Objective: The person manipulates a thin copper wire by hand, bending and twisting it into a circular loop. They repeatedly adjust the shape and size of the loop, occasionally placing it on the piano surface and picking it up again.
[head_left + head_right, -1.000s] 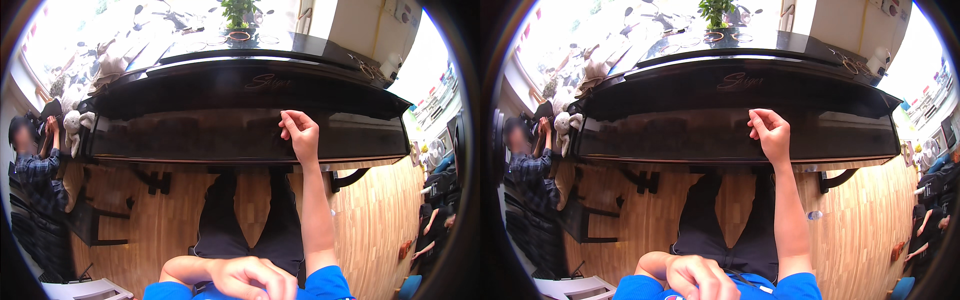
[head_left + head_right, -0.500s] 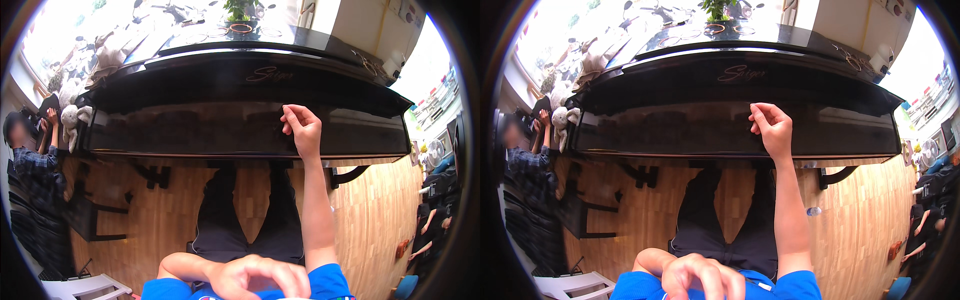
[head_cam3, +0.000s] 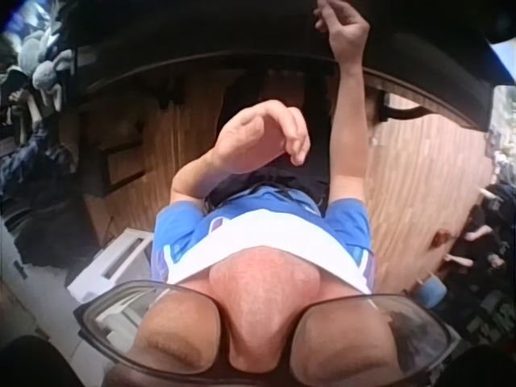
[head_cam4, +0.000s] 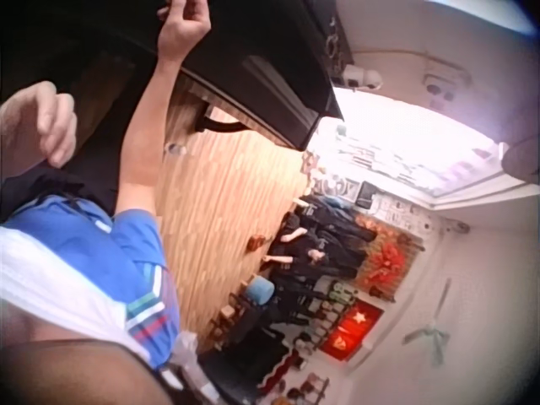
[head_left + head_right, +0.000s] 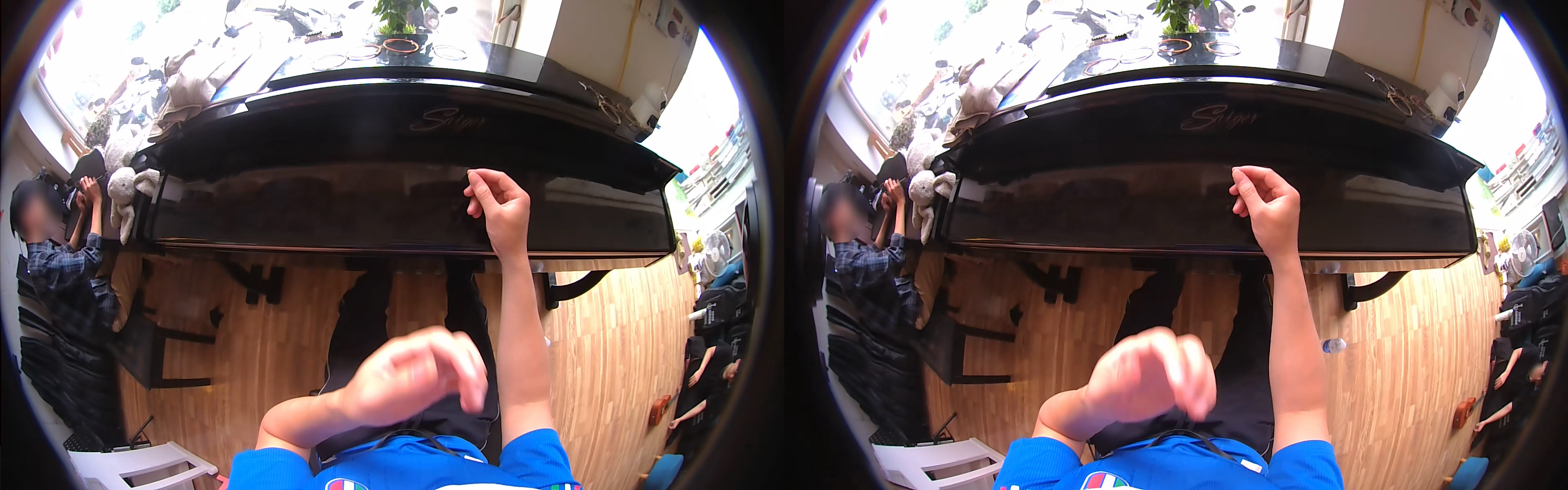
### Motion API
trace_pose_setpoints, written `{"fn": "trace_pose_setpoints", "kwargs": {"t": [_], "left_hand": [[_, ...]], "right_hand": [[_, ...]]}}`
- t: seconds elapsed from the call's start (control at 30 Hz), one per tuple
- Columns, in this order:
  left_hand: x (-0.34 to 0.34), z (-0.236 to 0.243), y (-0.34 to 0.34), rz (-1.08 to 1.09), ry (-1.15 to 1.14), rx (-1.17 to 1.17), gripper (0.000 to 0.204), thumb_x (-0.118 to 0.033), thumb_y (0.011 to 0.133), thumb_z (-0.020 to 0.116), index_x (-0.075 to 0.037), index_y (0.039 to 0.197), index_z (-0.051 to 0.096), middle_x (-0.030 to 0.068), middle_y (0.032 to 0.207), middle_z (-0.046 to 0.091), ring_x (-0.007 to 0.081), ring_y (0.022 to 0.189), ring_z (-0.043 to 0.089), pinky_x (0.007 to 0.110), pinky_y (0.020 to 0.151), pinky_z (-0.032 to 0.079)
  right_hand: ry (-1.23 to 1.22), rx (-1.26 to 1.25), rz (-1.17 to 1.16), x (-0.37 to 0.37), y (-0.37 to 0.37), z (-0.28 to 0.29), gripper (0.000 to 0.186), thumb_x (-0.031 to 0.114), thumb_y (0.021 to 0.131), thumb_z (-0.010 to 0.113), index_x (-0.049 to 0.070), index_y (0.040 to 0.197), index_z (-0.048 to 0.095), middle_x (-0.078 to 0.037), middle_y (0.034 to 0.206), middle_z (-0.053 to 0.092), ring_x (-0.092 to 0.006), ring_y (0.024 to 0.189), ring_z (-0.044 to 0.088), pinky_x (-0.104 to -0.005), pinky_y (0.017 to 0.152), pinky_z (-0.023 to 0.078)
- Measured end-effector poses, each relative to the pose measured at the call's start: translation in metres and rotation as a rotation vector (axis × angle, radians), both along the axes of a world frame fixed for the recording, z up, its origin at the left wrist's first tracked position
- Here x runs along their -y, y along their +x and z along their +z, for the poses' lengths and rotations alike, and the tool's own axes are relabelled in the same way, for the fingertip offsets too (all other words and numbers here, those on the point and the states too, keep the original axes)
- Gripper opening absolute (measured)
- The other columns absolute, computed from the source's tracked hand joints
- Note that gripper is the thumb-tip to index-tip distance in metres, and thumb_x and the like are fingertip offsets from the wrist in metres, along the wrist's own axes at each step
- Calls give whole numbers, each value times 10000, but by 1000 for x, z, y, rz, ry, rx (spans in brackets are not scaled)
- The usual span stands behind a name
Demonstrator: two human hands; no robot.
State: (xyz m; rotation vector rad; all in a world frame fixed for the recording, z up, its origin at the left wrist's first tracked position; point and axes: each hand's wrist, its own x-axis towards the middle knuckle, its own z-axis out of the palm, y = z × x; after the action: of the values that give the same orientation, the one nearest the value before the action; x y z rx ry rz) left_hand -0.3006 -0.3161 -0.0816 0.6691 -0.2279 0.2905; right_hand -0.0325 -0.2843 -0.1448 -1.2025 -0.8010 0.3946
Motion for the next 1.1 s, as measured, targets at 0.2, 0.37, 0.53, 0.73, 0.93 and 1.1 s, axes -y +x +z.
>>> {"fn": "trace_pose_setpoints", "kwargs": {"t": [0.2, 0.37, 0.53, 0.73, 0.93, 1.1], "left_hand": [[25, 20, -10, -218, -77, 301, 121, -70, 973, 644, 10, 1061, 667, 148, 1078, 578, 251, 1044, 593, 402, 952, 469], [25, 30, 5, -18, -190, 321, 202, -196, 964, 671, -20, 1060, 689, 177, 1101, 593, 304, 1041, 604, 427, 930, 475], [46, 38, 9, -72, -23, 518, 732, -507, 852, 753, 67, 1276, 593, 238, 1282, 575, 379, 1190, 567, 472, 1035, 416], [72, 47, 25, -21, -88, 721, 1259, -760, 551, 834, 108, 1396, 488, 317, 1386, 499, 430, 1300, 502, 500, 1073, 383], [73, 55, 19, -259, -254, 672, 1403, -703, 438, 913, 165, 1418, 409, 341, 1383, 496, 454, 1243, 556, 432, 997, 467], [86, 62, 17, -210, -410, 635, 1411, -715, 435, 897, 184, 1406, 409, 351, 1374, 503, 457, 1238, 558, 431, 1009, 457]], "right_hand": [[-4, 0, -5, 3, -2, -2, 149, 144, 957, 704, 15, 1030, 728, -39, 792, 702, -65, 604, 612, -201, 549, 470], [-20, 22, -22, 2, -1, 0, 145, 136, 957, 698, 16, 1032, 731, -37, 792, 702, -60, 607, 612, -199, 553, 470], [9, 32, 0, 1, 1, -2, 152, 149, 956, 707, 20, 1033, 732, -36, 798, 705, -64, 610, 616, -197, 560, 480], [-6, 19, -4, 0, -4, -6, 147, 142, 958, 704, 21, 1036, 730, -41, 802, 708, -63, 612, 619, -191, 559, 486], [15, 25, -3, 2, 1, -5, 137, 134, 960, 699, 23, 1034, 730, -43, 808, 712, -61, 613, 621, -192, 549, 487], [22, 31, -7, 3, 1, -5, 132, 128, 958, 698, 22, 1030, 729, -44, 804, 709, -62, 614, 621, -193, 556, 500]]}}
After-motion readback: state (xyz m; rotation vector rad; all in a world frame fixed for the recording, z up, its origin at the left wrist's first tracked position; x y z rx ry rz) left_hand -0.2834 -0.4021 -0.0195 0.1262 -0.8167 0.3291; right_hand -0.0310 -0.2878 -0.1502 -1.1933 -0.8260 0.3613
